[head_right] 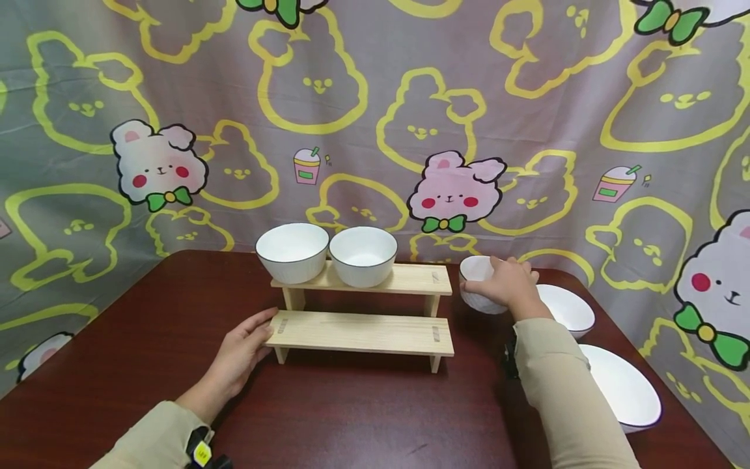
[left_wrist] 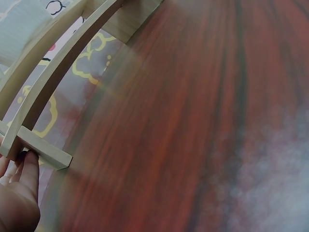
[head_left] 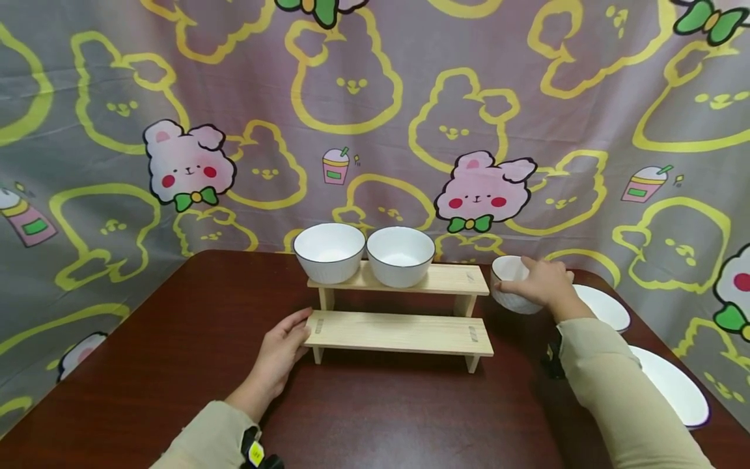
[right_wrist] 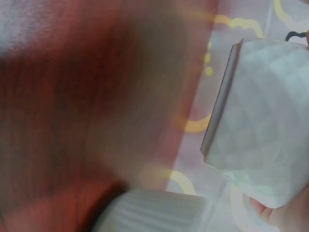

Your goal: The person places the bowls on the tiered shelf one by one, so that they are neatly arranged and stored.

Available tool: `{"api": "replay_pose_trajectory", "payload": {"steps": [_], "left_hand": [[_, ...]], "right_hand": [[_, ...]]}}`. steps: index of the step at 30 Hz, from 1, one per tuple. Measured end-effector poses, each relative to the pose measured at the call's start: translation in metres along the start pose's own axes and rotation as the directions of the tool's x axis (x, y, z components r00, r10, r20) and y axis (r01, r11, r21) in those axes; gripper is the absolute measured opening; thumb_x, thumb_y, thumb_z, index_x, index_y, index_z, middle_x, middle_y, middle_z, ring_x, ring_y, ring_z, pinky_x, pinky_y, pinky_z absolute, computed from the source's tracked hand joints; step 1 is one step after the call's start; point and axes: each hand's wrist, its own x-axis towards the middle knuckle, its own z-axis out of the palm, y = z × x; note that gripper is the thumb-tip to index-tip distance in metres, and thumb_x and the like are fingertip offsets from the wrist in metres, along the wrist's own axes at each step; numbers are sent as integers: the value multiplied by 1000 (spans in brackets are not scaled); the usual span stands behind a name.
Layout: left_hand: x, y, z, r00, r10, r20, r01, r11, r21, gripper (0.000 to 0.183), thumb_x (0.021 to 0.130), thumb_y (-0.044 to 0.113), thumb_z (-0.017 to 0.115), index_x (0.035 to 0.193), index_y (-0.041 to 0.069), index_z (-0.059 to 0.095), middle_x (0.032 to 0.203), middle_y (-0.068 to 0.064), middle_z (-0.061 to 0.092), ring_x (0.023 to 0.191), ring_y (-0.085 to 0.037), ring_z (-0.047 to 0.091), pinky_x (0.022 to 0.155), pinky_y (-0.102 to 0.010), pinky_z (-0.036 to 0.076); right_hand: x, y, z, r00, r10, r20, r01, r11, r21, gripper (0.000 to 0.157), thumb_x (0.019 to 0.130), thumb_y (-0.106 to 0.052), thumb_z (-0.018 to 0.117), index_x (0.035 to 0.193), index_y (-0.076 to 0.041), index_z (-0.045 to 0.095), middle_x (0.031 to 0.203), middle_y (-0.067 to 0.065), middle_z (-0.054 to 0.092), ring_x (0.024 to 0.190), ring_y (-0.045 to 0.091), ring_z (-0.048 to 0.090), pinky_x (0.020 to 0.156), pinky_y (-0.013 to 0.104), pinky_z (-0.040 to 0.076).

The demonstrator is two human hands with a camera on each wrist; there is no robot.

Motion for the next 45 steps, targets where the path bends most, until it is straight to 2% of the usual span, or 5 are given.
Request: {"api": "replay_pose_trajectory", "payload": {"steps": [11, 17, 26, 32, 45], "left_hand": [[1, -1, 0, 1000, 8, 7, -7, 1000, -9, 43, 94, 3, 41, 136, 1, 42, 136, -22, 44, 106, -14, 52, 83, -25, 45], [0, -1, 1, 1000, 2, 6, -2, 1000, -8, 43, 94, 3, 40, 137, 1, 42, 137, -22, 43, 108, -16, 51, 83, -24, 45], [0, -2, 2, 1000, -2, 0, 2, 1000, 2, 43, 94, 3, 41, 137, 2, 42, 137, -22, 43, 112, -20, 49, 87, -29, 44], [0, -2, 1, 1000, 1, 0, -1, 1000, -4, 43, 94, 3, 40, 137, 1, 42, 137, -22, 43, 112, -19, 50, 87, -28, 44], [0, -2, 1, 1000, 4, 2, -4, 1000, 3, 43, 94, 3, 40, 137, 2, 42, 138, -22, 43, 113, -19, 49, 87, -28, 44]], "right_hand": [[-4, -9, -32, 997, -14, 70, 15, 1000, -6, 99, 73, -63, 60, 135, 10, 36, 123, 37, 44, 103, 58, 38, 74, 60, 28], [-6, -18, -48, 998, -43, 49, 45, 998, -32, 97, 72, -63, 60, 136, 7, 38, 125, 38, 44, 105, 59, 38, 73, 59, 31], [-9, -33, -68, 997, -71, 13, 71, 997, 28, 94, 72, -58, 64, 137, 5, 39, 124, 35, 48, 104, 55, 41, 77, 60, 29], [-12, -41, -77, 995, -104, 2, 104, 994, 38, 91, 72, -57, 64, 136, 3, 41, 122, 32, 52, 102, 50, 47, 77, 58, 33], [-22, -75, -82, 980, -197, 32, 194, 979, 69, 88, 74, -52, 66, 138, 2, 40, 134, 30, 44, 113, 44, 44, 83, 53, 41]]}}
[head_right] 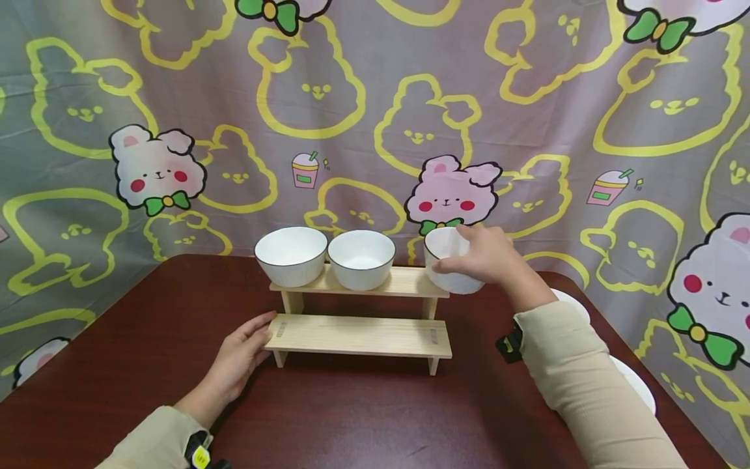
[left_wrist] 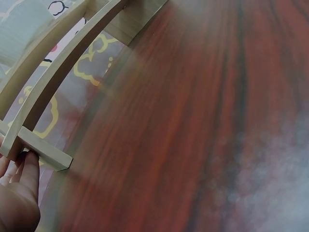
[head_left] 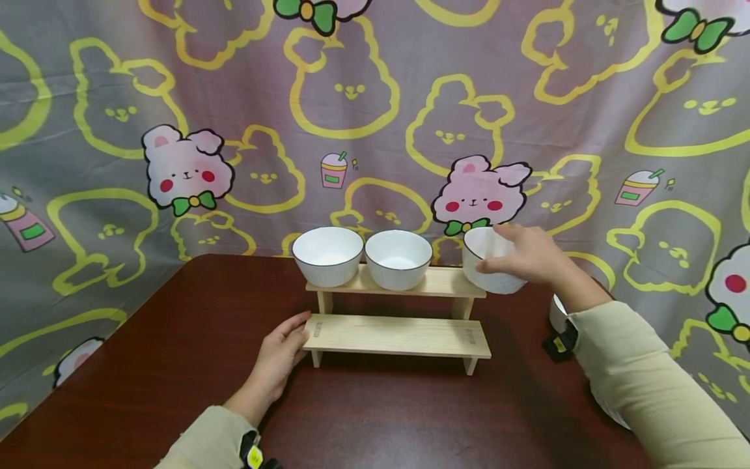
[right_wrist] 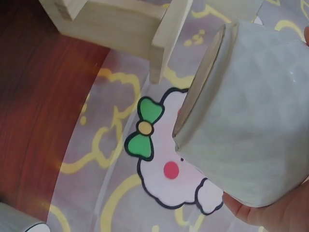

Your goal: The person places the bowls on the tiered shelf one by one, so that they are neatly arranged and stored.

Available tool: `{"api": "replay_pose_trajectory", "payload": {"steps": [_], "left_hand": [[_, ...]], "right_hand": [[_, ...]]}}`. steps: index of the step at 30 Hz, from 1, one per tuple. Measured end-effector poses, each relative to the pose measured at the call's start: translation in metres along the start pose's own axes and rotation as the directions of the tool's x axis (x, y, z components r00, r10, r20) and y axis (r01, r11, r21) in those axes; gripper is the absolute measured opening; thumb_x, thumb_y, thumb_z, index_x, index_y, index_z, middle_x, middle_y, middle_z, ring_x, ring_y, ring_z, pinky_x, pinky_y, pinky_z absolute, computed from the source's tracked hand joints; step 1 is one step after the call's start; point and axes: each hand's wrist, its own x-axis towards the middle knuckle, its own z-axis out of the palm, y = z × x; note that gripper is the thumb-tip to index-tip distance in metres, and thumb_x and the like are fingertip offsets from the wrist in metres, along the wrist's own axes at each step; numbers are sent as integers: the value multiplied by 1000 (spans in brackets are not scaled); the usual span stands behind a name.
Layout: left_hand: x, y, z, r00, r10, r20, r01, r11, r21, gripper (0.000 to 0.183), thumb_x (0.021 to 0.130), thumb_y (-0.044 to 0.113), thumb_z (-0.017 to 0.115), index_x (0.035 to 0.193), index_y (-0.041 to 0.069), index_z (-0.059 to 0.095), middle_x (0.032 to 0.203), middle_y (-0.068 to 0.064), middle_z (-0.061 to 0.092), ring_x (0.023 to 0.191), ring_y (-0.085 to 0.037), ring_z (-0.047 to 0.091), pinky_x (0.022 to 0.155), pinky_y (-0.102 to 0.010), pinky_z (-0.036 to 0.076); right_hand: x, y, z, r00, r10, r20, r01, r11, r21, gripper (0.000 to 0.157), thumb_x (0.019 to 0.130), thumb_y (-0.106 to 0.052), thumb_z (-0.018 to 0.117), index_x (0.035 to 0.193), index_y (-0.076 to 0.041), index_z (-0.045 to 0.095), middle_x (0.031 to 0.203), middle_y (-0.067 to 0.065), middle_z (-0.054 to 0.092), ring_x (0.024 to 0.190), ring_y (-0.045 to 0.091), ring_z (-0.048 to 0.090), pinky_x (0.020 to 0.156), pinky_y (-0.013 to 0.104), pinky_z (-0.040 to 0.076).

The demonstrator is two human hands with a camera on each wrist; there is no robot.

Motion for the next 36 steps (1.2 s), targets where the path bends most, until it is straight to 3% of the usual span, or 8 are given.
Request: {"api": "replay_pose_trajectory", "payload": {"steps": [12, 36], "left_hand": [[1, 0, 0, 1000, 5, 4, -5, 1000, -6, 43, 93, 2, 40, 137, 1, 42, 137, -22, 43, 110, -17, 51, 85, -27, 45], [0, 0, 0, 1000, 7, -8, -7, 1000, -8, 43, 93, 2, 41, 136, 1, 42, 137, -22, 44, 109, -17, 51, 85, -27, 44]], "right_hand": [[5, -11, 14, 999, -51, 5, 51, 998, 30, 89, 72, -51, 67, 138, 2, 40, 131, 27, 47, 104, 37, 48, 76, 46, 44], [20, -15, 32, 996, -91, -7, 91, 996, -21, 92, 68, -52, 68, 138, 0, 41, 128, 29, 47, 104, 39, 45, 76, 49, 43]]}}
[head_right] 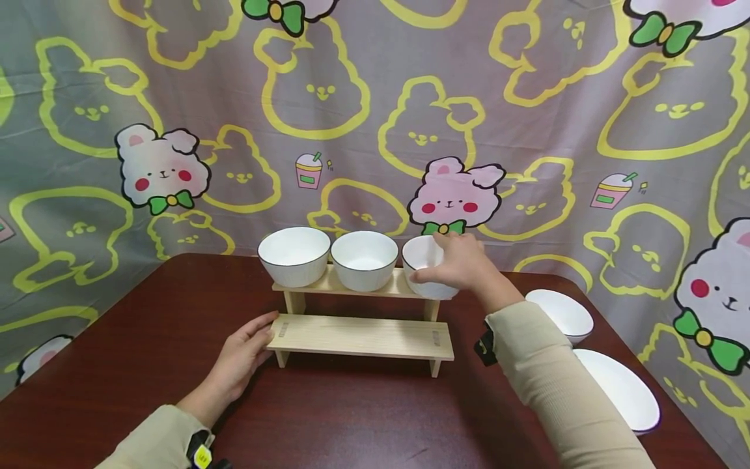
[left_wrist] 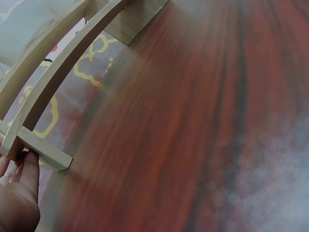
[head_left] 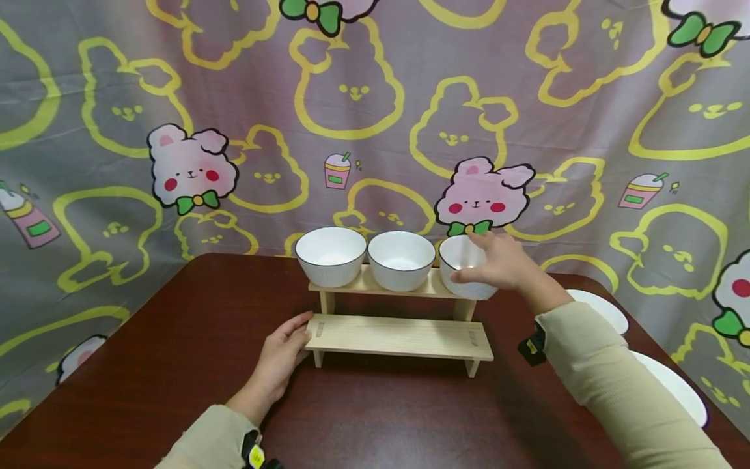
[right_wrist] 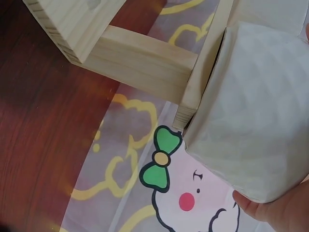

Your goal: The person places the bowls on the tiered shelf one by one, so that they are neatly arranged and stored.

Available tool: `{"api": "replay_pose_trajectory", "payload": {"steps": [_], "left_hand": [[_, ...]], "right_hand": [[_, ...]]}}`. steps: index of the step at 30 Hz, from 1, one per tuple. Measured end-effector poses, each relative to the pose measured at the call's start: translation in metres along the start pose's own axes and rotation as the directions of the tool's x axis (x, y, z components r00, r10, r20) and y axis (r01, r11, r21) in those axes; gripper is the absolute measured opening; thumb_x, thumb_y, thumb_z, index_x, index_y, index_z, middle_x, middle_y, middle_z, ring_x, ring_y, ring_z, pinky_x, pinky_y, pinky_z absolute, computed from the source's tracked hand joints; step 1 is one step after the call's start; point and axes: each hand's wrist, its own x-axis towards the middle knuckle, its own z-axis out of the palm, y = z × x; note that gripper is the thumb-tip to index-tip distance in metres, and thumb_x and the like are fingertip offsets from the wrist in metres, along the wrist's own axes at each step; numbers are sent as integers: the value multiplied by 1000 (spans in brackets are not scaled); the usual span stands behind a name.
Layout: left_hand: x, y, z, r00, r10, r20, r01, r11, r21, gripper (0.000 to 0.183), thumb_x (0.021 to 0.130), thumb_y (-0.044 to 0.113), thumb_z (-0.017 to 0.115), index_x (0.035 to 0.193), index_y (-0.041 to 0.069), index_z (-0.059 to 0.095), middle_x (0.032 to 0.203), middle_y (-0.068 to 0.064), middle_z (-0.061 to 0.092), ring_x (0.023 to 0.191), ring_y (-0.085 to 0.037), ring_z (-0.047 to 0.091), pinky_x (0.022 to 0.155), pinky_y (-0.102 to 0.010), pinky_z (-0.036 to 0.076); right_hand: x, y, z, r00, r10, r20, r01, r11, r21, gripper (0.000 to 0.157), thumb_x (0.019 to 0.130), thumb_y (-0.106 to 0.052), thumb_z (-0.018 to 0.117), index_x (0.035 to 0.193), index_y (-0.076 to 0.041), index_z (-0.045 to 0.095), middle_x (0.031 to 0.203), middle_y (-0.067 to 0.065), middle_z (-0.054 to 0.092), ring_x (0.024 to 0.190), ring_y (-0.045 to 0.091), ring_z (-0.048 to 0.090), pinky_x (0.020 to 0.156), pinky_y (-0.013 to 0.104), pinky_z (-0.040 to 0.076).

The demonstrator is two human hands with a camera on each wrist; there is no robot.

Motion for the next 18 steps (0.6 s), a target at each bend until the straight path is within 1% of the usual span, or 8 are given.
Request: {"api": "replay_pose_trajectory", "payload": {"steps": [5, 9, 12, 15, 18], "left_hand": [[-1, 0, 1, 1000, -6, -6, 6, 1000, 10, 43, 93, 3, 41, 136, 1, 43, 137, -22, 44, 109, -17, 51, 85, -28, 44], [-1, 0, 1, 1000, -15, -5, 15, 1000, 15, 43, 93, 3, 41, 137, 2, 42, 137, -22, 44, 109, -17, 51, 85, -28, 44], [-1, 0, 1, 1000, -18, -1, 18, 1000, 14, 44, 93, 3, 40, 137, 2, 42, 137, -22, 44, 108, -15, 52, 85, -28, 44], [0, 0, 1, 1000, -17, -5, 17, 1000, 14, 44, 93, 3, 41, 137, 2, 43, 137, -21, 44, 107, -14, 51, 85, -28, 44], [0, -1, 1, 1000, -13, 3, 13, 1000, 8, 43, 93, 4, 41, 137, 3, 42, 137, -21, 44, 108, -15, 51, 85, -27, 44]], "right_hand": [[0, 1, 1, 1000, -13, -5, 13, 1000, 5, 92, 68, -53, 68, 138, 1, 41, 129, 28, 47, 109, 43, 44, 81, 52, 40], [0, -1, 0, 1000, -7, 9, 7, 1000, 13, 93, 69, -55, 67, 139, 0, 39, 133, 28, 44, 115, 46, 40, 87, 57, 36], [0, -1, 0, 1000, -1, 29, 1, 1000, 16, 96, 69, -60, 65, 140, 0, 38, 136, 31, 39, 120, 49, 34, 93, 62, 30], [-3, -1, -1, 999, -9, 32, 8, 999, 39, 98, 70, -65, 62, 141, -1, 36, 140, 32, 33, 126, 49, 28, 97, 65, 24], [-7, 0, -4, 1000, -13, 26, 11, 997, 80, 96, 73, -64, 60, 142, -2, 34, 143, 32, 28, 130, 49, 24, 98, 65, 24]]}}
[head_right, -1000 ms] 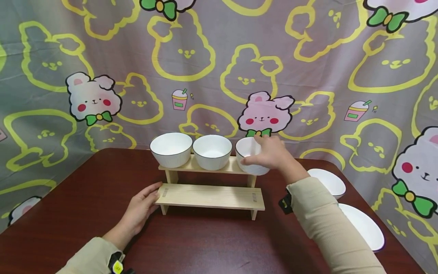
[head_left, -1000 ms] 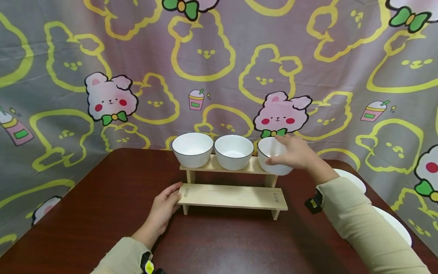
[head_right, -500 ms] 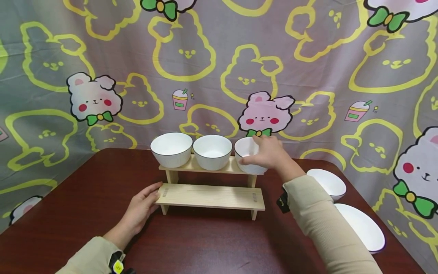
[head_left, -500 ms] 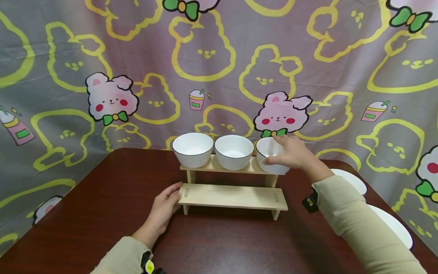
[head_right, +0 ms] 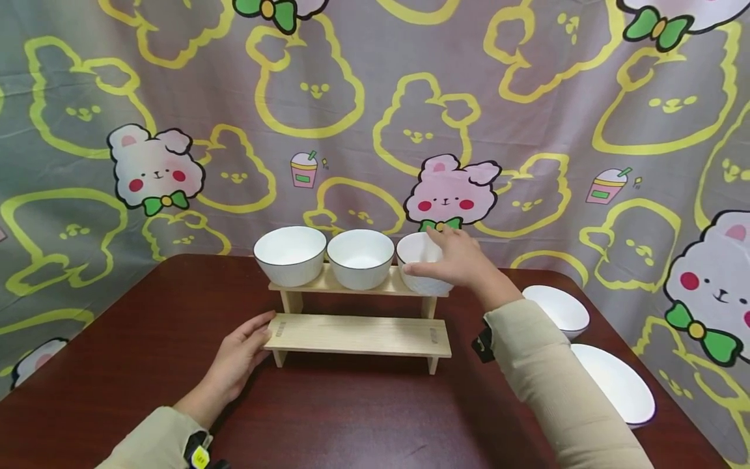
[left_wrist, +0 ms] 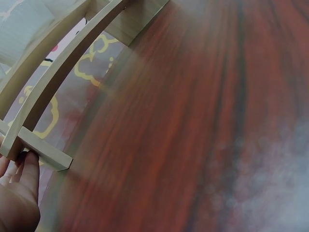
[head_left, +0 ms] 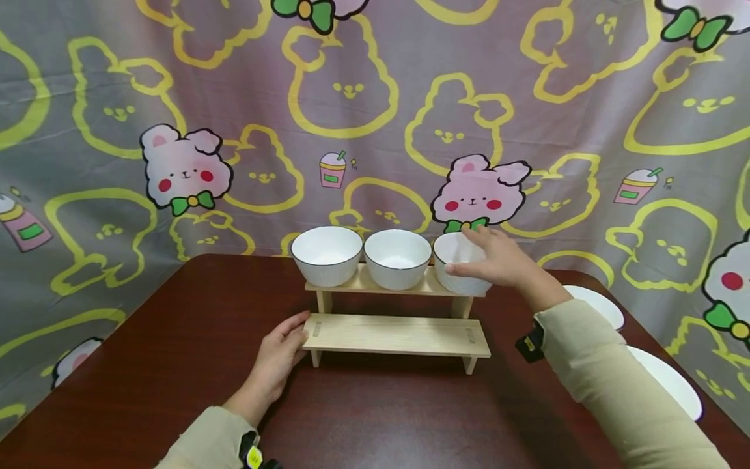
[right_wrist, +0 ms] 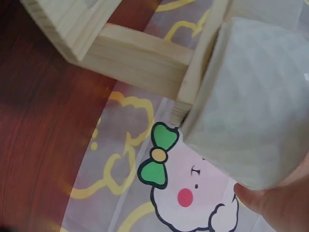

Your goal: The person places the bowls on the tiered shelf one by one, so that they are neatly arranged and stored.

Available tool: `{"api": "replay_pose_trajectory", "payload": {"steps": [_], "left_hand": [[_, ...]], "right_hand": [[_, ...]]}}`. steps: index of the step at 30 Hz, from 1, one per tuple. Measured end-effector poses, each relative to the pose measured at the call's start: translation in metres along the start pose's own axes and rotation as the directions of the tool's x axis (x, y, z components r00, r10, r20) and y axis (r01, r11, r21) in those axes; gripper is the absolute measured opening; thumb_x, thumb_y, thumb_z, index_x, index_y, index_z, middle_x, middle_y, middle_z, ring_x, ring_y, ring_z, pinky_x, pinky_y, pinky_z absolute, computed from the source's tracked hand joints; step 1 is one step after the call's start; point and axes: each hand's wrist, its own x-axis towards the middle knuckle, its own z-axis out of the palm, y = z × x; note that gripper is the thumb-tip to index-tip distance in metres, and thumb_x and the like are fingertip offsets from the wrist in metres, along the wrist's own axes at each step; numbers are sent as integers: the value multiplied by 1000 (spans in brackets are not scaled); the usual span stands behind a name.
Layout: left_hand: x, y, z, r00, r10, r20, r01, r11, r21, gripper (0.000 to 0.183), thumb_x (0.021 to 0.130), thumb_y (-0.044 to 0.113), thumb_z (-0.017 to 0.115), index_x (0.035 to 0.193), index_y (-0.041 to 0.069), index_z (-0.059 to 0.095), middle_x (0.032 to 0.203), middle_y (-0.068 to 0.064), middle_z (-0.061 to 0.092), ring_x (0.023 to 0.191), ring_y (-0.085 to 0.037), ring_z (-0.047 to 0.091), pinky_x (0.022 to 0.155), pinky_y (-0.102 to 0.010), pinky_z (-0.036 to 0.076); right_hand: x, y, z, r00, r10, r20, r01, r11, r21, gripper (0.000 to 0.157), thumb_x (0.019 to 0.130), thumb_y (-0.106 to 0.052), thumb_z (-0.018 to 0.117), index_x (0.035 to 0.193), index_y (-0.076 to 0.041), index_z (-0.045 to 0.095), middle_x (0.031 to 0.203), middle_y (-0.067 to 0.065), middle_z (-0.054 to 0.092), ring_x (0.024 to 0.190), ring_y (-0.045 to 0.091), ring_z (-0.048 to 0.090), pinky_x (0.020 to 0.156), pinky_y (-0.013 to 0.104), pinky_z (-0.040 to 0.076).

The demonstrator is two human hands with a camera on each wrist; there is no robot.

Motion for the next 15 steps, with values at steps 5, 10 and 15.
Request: {"api": "replay_pose_trajectory", "payload": {"steps": [5, 10, 15], "left_hand": [[0, -2, 0, 1000, 8, 15, -8, 1000, -16, 43, 94, 4, 41, 137, 1, 42, 137, -21, 43, 111, -17, 50, 83, -23, 45], [1, -1, -1, 1000, 21, 13, -20, 999, -30, 42, 94, 3, 40, 136, 1, 42, 138, -22, 43, 112, -18, 50, 81, -21, 45], [1, 0, -2, 1000, 15, 13, -14, 1000, -16, 43, 94, 4, 41, 137, 2, 42, 138, -22, 42, 114, -20, 49, 84, -24, 44]], "right_hand": [[-8, 1, -5, 1000, 18, 3, -18, 1000, 12, 88, 79, -57, 59, 144, -5, 30, 146, 31, 21, 132, 48, 20, 98, 65, 25], [-18, 0, -12, 999, 31, -37, -30, 999, 17, 87, 81, -54, 59, 144, -2, 29, 147, 29, 22, 133, 48, 19, 100, 65, 21], [-27, 3, -16, 993, -23, -112, 25, 1000, 16, 83, 82, -49, 60, 141, 3, 33, 142, 27, 34, 129, 44, 29, 99, 61, 26]]}}
